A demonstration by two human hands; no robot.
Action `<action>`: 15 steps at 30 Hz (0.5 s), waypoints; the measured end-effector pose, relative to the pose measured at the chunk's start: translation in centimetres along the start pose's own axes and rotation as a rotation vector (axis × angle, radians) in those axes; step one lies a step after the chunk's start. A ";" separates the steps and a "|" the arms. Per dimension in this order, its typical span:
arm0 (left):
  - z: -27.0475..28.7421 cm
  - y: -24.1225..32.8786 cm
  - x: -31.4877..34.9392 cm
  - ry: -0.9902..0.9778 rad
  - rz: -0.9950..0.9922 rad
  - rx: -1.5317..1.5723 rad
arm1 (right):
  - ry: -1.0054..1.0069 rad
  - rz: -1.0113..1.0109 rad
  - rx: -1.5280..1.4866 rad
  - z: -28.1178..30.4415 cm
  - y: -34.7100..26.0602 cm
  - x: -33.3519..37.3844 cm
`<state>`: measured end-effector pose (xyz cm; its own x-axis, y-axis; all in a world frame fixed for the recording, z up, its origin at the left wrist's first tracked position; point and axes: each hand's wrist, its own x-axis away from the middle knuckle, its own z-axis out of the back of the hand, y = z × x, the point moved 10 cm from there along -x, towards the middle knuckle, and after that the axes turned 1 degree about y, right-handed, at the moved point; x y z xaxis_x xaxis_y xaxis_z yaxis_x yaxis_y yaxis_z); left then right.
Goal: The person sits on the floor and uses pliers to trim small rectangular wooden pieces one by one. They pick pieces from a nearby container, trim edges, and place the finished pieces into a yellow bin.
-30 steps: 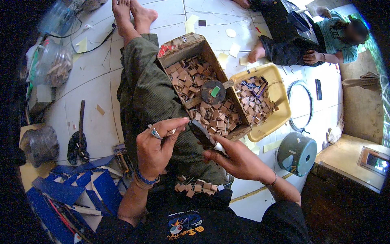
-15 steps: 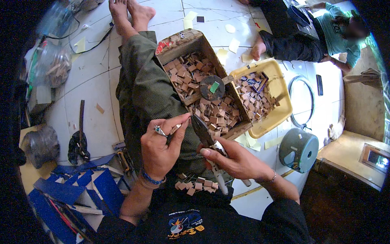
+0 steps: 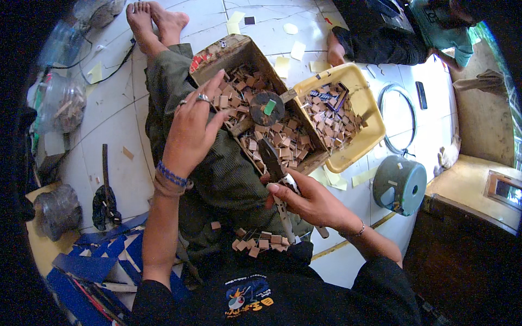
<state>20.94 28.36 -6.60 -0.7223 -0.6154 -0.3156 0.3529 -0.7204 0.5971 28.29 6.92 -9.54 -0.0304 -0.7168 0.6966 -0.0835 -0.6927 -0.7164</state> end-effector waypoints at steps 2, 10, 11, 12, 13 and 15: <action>-0.8 -0.5 -0.2 -0.023 0.019 -0.002 | 0.033 0.003 -0.012 0.1 0.8 0.1; -1.5 4.8 7.5 -0.387 -0.087 0.422 | 0.177 -0.028 -0.104 1.9 3.8 0.3; -2.9 6.5 9.7 -0.584 -0.095 0.538 | 0.210 -0.086 -0.123 2.3 4.4 0.3; -4.4 7.6 12.5 -0.819 -0.092 0.458 | 0.220 -0.084 -0.152 2.4 4.3 0.2; -5.9 8.2 15.9 -1.074 -0.078 0.346 | 0.219 -0.041 -0.153 2.5 3.7 0.0; -6.4 8.7 18.0 -1.084 -0.068 0.187 | 0.231 -0.014 -0.133 2.7 3.0 -0.3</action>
<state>14.77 8.95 -11.77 -0.9080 0.0962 0.4078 0.2633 -0.6259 0.7341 30.72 4.81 -11.99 -0.2534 -0.6593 0.7079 -0.2156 -0.6749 -0.7058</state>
